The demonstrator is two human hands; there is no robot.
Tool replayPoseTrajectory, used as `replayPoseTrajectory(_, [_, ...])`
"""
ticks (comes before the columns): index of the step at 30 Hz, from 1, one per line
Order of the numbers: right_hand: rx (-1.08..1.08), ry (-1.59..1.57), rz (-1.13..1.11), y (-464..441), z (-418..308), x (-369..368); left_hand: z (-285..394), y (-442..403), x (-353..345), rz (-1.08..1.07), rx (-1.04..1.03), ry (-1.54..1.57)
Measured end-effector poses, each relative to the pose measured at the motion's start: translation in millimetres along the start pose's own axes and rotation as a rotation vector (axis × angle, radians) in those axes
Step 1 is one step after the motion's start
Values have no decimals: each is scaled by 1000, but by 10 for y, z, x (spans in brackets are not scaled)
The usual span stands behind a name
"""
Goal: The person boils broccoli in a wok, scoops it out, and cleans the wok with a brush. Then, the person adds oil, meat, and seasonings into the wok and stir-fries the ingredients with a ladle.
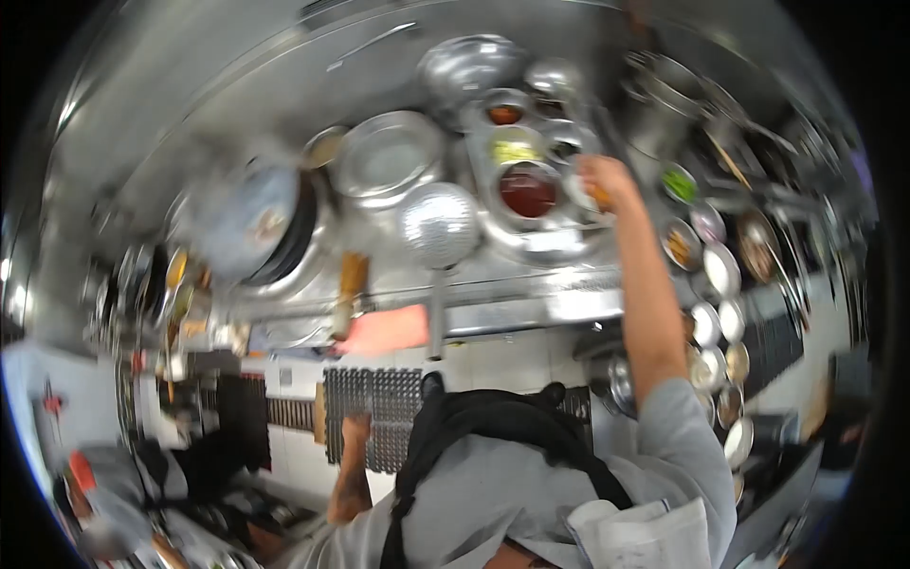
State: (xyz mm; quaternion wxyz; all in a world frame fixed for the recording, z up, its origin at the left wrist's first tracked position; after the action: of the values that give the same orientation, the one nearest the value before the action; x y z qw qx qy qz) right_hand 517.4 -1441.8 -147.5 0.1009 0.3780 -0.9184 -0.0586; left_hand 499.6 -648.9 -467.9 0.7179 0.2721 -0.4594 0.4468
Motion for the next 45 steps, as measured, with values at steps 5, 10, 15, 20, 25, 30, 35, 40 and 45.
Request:
replayPoseTrajectory(5, [37,-80,-307,836,-288,-1349,-1047,-869,537,-237,655,440])
replayPoseTrajectory(10, [169,487,-419,1729,-284,-3355,-2206,-1621,604,92,752,629])
replayPoseTrajectory(15, [497,815,-435,2107,-371,-5249,-2448,-1736,357,-199,944,778])
replayPoseTrajectory(20, [470,938,-458,2213,-281,-5963,-2795,-1678,98,-83,540,359])
replayPoseTrajectory(25, [545,887,-466,2072,123,-6343,-2538,-1473,169,-47,665,268])
replayPoseTrajectory(30, [-291,-202,-881,2273,221,-5850,-2552,-1282,93,-11,690,98])
replayPoseTrajectory(35, [-349,-781,-836,2237,-160,-4122,-2646,-1510,153,-10,546,90])
replayPoseTrajectory(40, [-5,15,-17,1621,-198,-1857,-2547,-1527,159,121,566,279])
replayPoseTrajectory(45, [-31,827,215,1256,-584,-340,-2351,-1575,553,428,230,189])
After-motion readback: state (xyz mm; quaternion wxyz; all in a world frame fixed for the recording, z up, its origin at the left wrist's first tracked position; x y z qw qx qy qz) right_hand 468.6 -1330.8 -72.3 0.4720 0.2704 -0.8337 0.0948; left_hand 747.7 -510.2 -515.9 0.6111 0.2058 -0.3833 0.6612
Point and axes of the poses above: each hand's wrist, its own y-axis away from the middle knuckle, its own x-axis out of the back of the hand, z = x × y, the point moved 10 cm from there along -y, towards the middle knuckle, and after that the axes turned 4 degrees about y, right-handed, at the moved point
